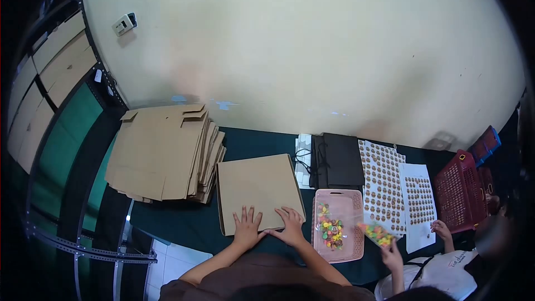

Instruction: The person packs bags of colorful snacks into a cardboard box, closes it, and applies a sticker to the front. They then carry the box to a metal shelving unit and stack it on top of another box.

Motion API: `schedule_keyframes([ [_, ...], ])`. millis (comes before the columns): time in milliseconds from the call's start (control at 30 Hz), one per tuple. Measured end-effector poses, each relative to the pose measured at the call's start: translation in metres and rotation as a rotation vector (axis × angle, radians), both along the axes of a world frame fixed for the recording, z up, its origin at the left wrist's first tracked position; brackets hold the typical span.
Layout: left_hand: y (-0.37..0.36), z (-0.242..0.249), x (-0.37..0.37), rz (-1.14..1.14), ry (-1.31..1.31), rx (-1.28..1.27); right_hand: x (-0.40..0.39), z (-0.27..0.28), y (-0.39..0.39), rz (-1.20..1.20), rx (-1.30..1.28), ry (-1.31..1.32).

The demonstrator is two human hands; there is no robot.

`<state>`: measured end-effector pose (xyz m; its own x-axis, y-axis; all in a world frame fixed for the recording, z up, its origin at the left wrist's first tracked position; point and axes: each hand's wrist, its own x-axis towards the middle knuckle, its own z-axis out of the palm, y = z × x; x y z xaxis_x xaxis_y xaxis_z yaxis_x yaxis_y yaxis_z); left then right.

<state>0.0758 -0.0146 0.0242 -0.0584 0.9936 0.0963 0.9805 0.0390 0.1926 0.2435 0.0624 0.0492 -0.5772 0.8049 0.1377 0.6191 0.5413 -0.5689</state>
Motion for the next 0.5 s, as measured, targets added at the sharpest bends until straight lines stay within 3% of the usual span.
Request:
schedule_keyframes([
  [500, 0.001, -0.004, 0.000, 0.007, -0.019, 0.046, -0.008, -0.016, 0.004, -0.008, -0.061, -0.032],
])
